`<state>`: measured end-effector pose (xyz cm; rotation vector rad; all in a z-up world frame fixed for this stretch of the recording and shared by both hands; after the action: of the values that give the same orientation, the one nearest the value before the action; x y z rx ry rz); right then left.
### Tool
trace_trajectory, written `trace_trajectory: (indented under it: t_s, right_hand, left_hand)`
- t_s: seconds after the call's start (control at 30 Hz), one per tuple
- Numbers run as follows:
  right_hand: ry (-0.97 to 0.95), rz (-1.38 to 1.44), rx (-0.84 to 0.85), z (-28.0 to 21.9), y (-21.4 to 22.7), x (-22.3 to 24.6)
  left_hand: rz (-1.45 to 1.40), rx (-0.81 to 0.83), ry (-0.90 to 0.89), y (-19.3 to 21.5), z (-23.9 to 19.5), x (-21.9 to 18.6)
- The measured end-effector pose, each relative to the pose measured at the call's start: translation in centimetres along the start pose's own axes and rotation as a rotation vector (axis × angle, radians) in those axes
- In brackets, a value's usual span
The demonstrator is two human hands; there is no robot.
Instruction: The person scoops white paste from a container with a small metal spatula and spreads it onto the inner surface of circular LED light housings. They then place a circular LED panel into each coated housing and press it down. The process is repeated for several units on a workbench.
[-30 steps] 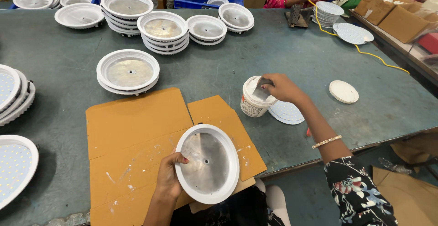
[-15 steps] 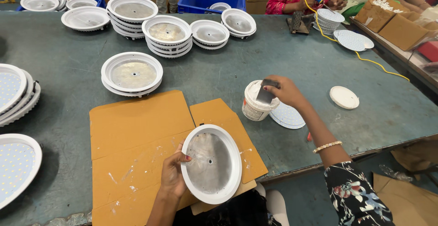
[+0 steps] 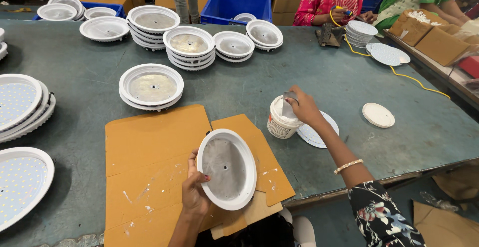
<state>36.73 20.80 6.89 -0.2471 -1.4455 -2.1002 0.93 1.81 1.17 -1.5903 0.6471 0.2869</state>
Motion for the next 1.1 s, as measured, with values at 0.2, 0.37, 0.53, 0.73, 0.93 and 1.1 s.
trace_trajectory:
  t_s: [0.2,0.37,0.53,0.73,0.93,1.1]
  right_hand:
    - [0.011,-0.003,0.02,0.2,-0.7,-0.8]
    - [-0.082,-0.043,-0.158,0.3,-0.5,-2.3]
    - [-0.356,0.543,-0.188,-1.3,0.4,-3.3]
    - [-0.186,0.594,-0.13,-2.6,2.5,-2.2]
    - [-0.04,0.521,-0.05,-4.4,3.8,1.0]
    - [-0.192,0.819,0.005,-9.4,0.0,6.3]
  left_hand:
    - [0.077,-0.054,0.059,-0.4,0.1,-0.6]
    - [0.114,-0.041,0.084,-0.4,0.5,-0.9]
    - [0.118,-0.044,0.113,0.4,1.2,-1.0]
    - [0.127,-0.085,0.137,0.6,1.7,-0.6]
    - [0.133,-0.126,0.147,0.4,1.4,-0.6]
    - [0.117,-0.137,0.126,0.4,1.5,-0.4]
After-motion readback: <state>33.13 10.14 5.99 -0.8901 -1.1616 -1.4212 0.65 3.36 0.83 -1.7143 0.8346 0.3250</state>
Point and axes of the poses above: each hand's wrist, its own z-axis towards the middle knuckle, its own y-axis out of the back of the hand, x = y × z, the point moved 2 cm from there along z, towards the middle knuckle, and after that the axes turned 7 degrees about y, right-handed, at the moved point
